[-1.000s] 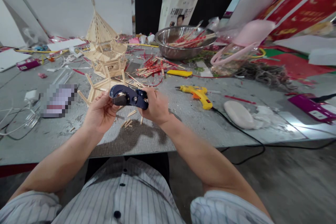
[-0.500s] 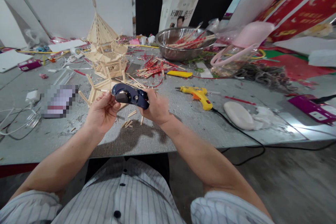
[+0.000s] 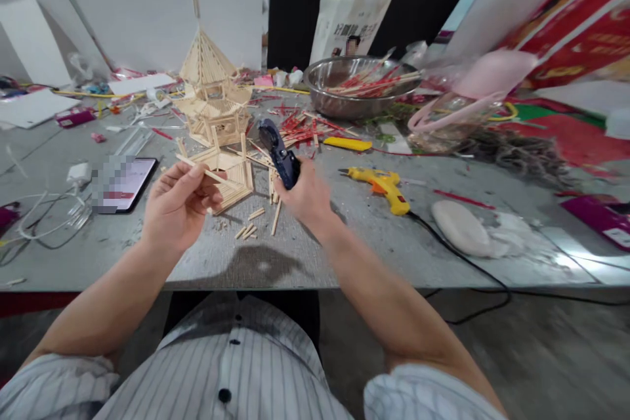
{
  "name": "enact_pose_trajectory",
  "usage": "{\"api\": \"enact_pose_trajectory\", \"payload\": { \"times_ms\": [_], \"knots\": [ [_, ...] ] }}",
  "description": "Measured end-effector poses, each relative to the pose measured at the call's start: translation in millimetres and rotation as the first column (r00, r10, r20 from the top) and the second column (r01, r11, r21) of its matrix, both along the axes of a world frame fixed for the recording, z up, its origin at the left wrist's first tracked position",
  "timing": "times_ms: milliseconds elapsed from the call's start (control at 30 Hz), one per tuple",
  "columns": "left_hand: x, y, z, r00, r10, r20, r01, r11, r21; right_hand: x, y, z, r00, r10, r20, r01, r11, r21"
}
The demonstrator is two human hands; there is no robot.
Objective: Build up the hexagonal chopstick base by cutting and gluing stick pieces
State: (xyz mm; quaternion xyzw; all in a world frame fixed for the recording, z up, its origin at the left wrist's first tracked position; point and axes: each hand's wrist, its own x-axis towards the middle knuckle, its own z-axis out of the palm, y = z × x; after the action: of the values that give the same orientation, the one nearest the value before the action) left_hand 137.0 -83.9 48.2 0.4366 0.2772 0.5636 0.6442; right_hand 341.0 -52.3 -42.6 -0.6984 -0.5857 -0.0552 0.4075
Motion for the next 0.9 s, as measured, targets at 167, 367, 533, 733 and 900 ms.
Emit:
{"api": "enact_pose_trajectory", "payload": {
  "times_ms": [167, 367, 533, 733, 900],
  "knots": [
    [-44.8, -5.3, 7.0, 0.979, 0.179, -0.092, -0.18, 0.984, 0.002, 11.2, 5.8, -3.8, 0.998, -0.03, 0.058, 0.04, 0.984, -0.172],
    [-92.7, 13.0, -32.7, 0.95, 0.131, -0.282, -0.216, 0.93, -0.297, 11.3, 5.3, -0.4, 0.989, -0.041, 0.145, 0.094, 0.92, -0.382],
    [-89.0, 30.4, -59.2, 0.937, 0.009, -0.348, -0.175, 0.876, -0.448, 7.5, 4.4, 6.7, 0.969, -0.027, 0.245, 0.152, 0.849, -0.507],
    [-71.5, 46.4, -63.5, 0.925, -0.047, -0.377, -0.16, 0.851, -0.5, 4.8, 2.5, 9.3, 0.945, -0.022, 0.327, 0.207, 0.814, -0.543],
    [-67.1, 53.1, -61.0, 0.916, -0.085, -0.393, -0.155, 0.827, -0.54, 3.2, 3.5, 8.2, 0.92, -0.022, 0.392, 0.264, 0.776, -0.574]
  ]
}}
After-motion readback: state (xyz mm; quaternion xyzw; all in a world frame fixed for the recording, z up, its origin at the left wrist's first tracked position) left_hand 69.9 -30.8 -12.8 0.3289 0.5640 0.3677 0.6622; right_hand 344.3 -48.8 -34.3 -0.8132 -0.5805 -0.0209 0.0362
